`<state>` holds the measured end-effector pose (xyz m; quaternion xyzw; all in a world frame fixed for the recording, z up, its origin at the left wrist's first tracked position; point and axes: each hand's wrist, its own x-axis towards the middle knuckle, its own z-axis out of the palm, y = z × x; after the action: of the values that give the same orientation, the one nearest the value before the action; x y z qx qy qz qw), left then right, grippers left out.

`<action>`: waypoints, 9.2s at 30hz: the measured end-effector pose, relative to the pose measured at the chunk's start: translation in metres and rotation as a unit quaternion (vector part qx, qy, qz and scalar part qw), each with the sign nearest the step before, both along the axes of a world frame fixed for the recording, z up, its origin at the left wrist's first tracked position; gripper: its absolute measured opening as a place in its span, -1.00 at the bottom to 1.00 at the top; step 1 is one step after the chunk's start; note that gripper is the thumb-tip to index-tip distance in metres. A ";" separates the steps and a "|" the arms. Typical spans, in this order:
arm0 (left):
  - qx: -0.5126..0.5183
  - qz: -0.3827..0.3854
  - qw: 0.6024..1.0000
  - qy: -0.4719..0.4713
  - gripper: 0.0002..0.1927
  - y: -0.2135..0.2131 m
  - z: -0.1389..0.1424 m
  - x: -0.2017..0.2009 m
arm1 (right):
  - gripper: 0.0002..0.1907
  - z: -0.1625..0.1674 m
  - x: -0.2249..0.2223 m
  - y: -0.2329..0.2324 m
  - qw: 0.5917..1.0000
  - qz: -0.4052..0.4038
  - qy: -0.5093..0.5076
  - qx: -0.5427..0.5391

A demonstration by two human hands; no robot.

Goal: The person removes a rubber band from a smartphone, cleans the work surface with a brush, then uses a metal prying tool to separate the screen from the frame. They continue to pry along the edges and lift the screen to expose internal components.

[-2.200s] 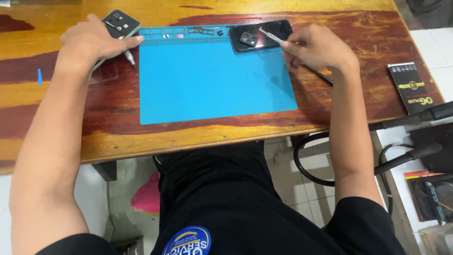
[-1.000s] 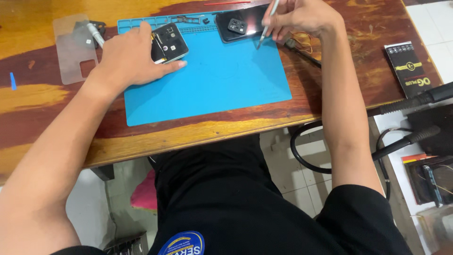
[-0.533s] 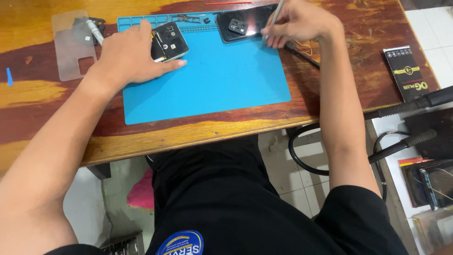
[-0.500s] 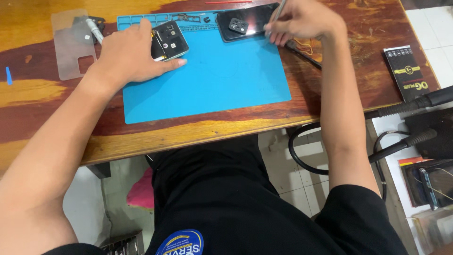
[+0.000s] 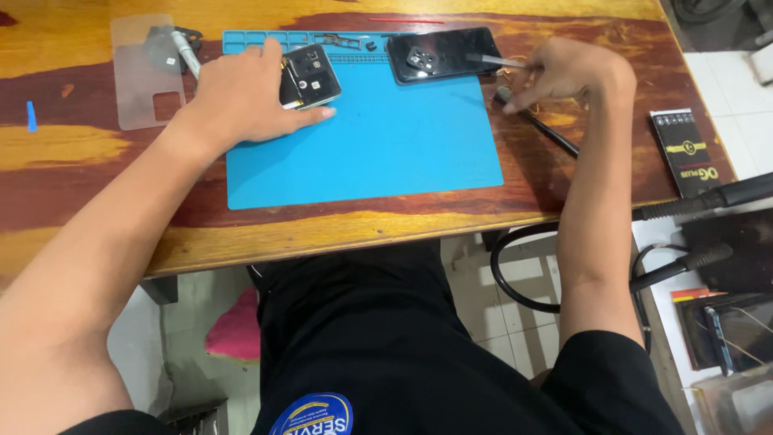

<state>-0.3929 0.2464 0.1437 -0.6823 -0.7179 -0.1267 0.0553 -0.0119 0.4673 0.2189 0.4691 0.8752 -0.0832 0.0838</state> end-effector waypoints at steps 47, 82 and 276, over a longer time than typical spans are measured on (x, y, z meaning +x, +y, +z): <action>-0.034 0.014 0.999 -0.012 0.09 0.000 0.007 0.004 | -0.66 -0.015 -0.019 -0.019 0.989 0.097 0.008 -0.112; 0.040 -0.102 0.795 -0.597 -0.38 0.006 0.019 -0.018 | -0.68 0.028 -0.043 -0.069 0.970 0.161 0.169 0.074; 0.235 -0.113 0.686 -0.679 -0.50 -0.014 0.001 0.062 | -0.77 -0.038 -0.140 -0.190 0.796 0.219 0.559 -0.081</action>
<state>-0.3310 0.2326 0.1449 -0.4498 -0.4233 -0.7256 -0.3033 -0.1523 0.2769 0.1814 0.1285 0.8391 -0.3812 -0.3662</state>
